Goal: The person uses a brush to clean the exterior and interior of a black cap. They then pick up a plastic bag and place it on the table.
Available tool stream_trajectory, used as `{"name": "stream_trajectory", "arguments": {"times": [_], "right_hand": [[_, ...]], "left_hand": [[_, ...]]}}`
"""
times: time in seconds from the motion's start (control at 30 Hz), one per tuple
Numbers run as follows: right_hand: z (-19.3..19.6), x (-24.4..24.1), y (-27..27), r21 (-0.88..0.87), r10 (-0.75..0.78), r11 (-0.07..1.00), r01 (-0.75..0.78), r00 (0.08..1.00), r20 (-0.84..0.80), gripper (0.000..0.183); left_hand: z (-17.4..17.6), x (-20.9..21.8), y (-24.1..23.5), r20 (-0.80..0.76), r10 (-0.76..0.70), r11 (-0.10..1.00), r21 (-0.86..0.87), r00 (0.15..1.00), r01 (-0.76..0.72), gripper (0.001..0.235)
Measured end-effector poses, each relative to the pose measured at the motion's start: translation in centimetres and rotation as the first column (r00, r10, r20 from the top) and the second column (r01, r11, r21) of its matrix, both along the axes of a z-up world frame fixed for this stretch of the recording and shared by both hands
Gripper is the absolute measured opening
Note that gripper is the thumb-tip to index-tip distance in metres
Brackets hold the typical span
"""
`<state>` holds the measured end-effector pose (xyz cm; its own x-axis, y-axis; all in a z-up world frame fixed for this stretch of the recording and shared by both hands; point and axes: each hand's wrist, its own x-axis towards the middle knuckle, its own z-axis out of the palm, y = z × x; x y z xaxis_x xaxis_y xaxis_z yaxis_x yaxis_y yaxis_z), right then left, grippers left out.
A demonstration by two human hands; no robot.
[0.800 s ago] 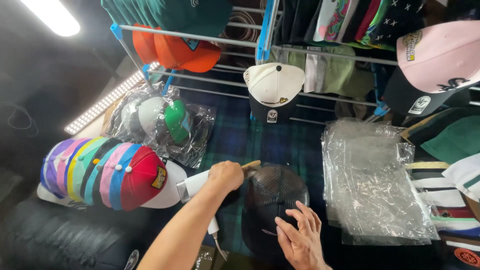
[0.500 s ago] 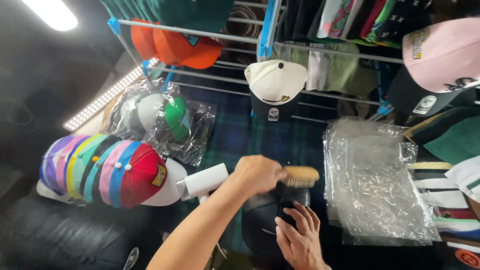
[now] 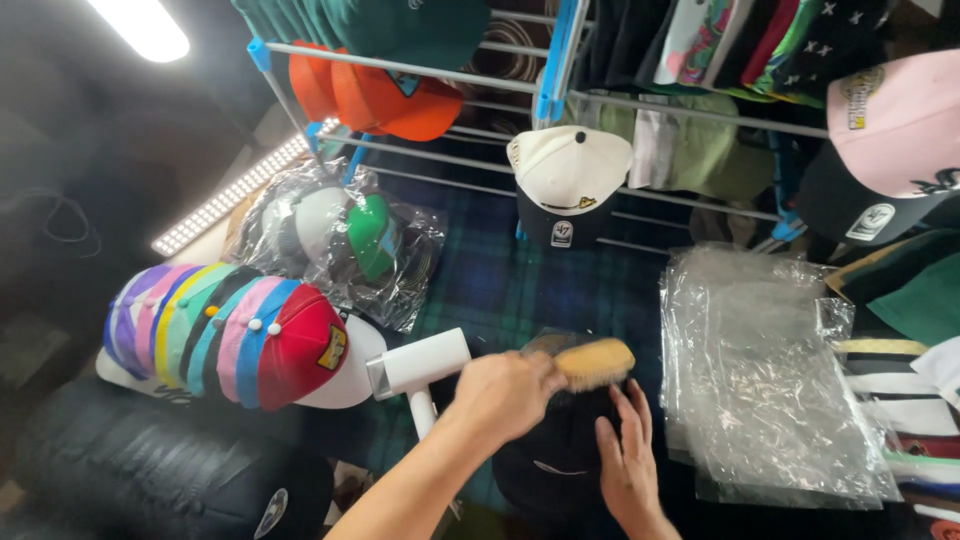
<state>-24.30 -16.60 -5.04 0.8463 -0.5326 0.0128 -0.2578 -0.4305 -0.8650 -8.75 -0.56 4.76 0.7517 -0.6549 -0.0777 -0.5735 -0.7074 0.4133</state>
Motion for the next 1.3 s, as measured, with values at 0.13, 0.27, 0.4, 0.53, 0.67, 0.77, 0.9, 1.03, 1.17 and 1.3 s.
{"name": "stream_trajectory", "arguments": {"times": [0.13, 0.27, 0.4, 0.53, 0.67, 0.77, 0.9, 1.03, 1.17, 1.3], "right_hand": [[3.8, 1.7, 0.1, 0.168, -0.016, 0.985, 0.033, 0.995, -0.1, 0.067], [5.6, 2.4, -0.2, 0.167, -0.001, 0.985, 0.039, 0.974, -0.226, 0.069], [5.4, 5.2, -1.6, 0.081, -0.018, 0.996, 0.043, 0.959, -0.284, 0.055], [8.6, 7.0, -0.5, 0.092, 0.011, 0.995, 0.025, 0.93, -0.367, 0.061], [8.2, 6.9, -0.8, 0.068, -0.014, 0.997, 0.04, 0.935, -0.354, 0.061], [8.4, 7.2, -0.5, 0.051, -0.016, 0.998, 0.036, 0.938, -0.346, 0.06], [7.7, 7.3, -0.9, 0.028, -0.037, 0.998, 0.049, 0.943, -0.33, 0.059], [8.5, 7.2, -0.6, 0.051, -0.059, 0.995, 0.083, 0.933, -0.356, 0.059], [10.4, 7.3, 0.4, 0.091, -0.086, 0.987, 0.13, 0.919, -0.386, 0.057], [8.8, 7.3, -0.4, 0.08, -0.078, 0.99, 0.12, 0.912, -0.402, 0.071]], "left_hand": [[-4.9, 3.3, 2.8, -0.218, 0.308, 0.951, 0.064, 0.926, -0.301, 0.042], [-4.2, 0.4, 5.6, -0.21, 0.395, 0.908, 0.236, 0.895, -0.345, 0.03], [-2.5, -5.9, 3.8, -0.262, 0.326, 0.924, -0.117, 0.908, -0.365, 0.026], [-8.0, -10.0, 5.0, -0.568, 0.444, 0.818, -0.061, 0.694, -0.573, 0.029], [-8.8, -10.8, 8.1, -0.736, 0.493, 0.764, 0.109, 0.464, -0.636, 0.036], [-8.6, -11.5, 8.3, -0.738, 0.497, 0.717, 0.053, 0.457, -0.695, 0.037], [-10.2, -12.5, 6.1, -0.699, 0.457, 0.682, -0.123, 0.55, -0.721, 0.037], [-12.9, -13.0, 8.2, -0.625, 0.518, 0.773, 0.049, 0.584, -0.633, 0.034], [-1.2, -10.8, 6.8, -0.509, 0.441, 0.833, -0.074, 0.74, -0.548, 0.033], [-2.8, -7.3, 4.6, -0.16, 0.221, 0.937, -0.24, 0.962, -0.255, 0.025]]}}
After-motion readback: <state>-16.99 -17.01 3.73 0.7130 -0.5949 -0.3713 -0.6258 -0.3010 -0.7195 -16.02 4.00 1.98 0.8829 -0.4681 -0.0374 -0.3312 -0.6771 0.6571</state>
